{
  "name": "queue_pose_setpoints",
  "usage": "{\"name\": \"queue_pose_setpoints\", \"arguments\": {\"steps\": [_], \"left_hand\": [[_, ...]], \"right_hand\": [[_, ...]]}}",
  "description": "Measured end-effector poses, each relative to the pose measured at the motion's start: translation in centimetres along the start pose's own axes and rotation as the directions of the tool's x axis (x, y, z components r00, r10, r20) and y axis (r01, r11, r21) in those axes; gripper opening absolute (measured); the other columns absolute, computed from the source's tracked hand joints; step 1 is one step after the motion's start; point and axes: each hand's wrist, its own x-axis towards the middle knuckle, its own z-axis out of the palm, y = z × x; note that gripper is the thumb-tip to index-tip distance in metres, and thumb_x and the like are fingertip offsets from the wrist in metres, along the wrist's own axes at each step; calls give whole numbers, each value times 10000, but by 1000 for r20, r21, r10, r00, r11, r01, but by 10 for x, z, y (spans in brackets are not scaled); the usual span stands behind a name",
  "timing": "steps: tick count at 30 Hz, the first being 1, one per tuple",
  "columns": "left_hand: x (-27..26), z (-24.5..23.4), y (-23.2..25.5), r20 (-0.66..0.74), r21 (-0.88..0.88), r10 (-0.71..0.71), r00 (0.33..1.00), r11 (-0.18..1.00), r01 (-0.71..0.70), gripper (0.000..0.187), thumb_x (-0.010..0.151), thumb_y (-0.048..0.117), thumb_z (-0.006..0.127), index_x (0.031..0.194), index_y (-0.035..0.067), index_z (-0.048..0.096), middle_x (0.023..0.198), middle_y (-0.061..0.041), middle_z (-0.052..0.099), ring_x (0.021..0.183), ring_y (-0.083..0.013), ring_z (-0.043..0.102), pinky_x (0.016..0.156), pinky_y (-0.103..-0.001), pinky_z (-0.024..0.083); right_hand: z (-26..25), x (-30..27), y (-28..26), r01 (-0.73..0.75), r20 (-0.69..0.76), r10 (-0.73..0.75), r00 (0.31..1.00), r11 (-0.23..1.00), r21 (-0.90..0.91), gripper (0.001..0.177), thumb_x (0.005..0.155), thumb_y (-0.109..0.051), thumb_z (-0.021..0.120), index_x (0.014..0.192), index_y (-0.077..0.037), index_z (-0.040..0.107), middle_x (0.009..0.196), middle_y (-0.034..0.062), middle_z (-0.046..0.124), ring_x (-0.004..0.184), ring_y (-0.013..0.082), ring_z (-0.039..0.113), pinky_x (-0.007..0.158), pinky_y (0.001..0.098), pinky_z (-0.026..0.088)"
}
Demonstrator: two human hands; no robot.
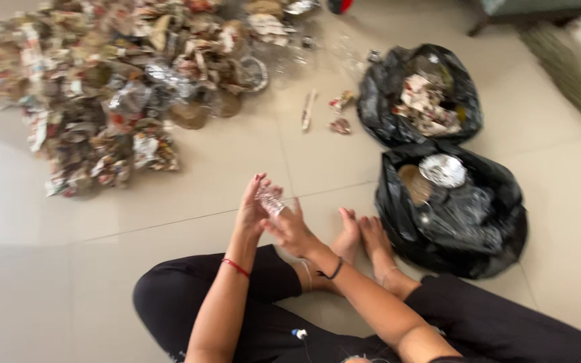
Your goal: The person sits on the floor and sorts recyclable materials by hand. They pick up newspaper sheets, flatten them, and place them into a black trash bag. They also pick up clear plastic cups, crush them, and place them into the same bag. Finally, they handle aluminum foil containers, flattening them before adding them to the bag.
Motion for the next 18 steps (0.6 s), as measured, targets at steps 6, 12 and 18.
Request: {"name": "queue_pose_setpoints", "arguments": {"steps": [6, 12, 18], "left_hand": [[4, -10, -12, 67, 139, 147, 987, 978, -155, 245, 979, 140, 717, 1194, 80, 616, 994, -49, 650, 930, -258, 683, 941, -424, 578], [-21, 23, -11, -46, 140, 35, 998, 990, -28, 305, 888, 238, 678, 1176, 144, 641, 971, 1, 675, 920, -182, 660, 987, -430, 554], [-12, 37, -31, -92, 95, 34, 995, 995, -25, 260, 946, 300, 724, 1097, 119, 614, 924, -10, 641, 944, -209, 632, 1000, -454, 550]], "right_hand": [[1, 0, -2, -141, 100, 151, 983, 288, 947, 832, 1056, -552, 450, 1616, -26, 129, 1716, 122, 192, 1597, 188, 210, 1311, 353, 157], [-27, -9, 10, -60, 62, 25, 998, 735, 676, 861, 1004, -675, 440, 1597, -55, 369, 1606, 163, 477, 1507, 287, 428, 1256, 404, 296], [-49, -11, 16, 186, -126, -169, 978, 971, 149, 959, 901, -725, 519, 1558, -32, 436, 1575, 208, 452, 1475, 389, 351, 1144, 675, 55]]}}
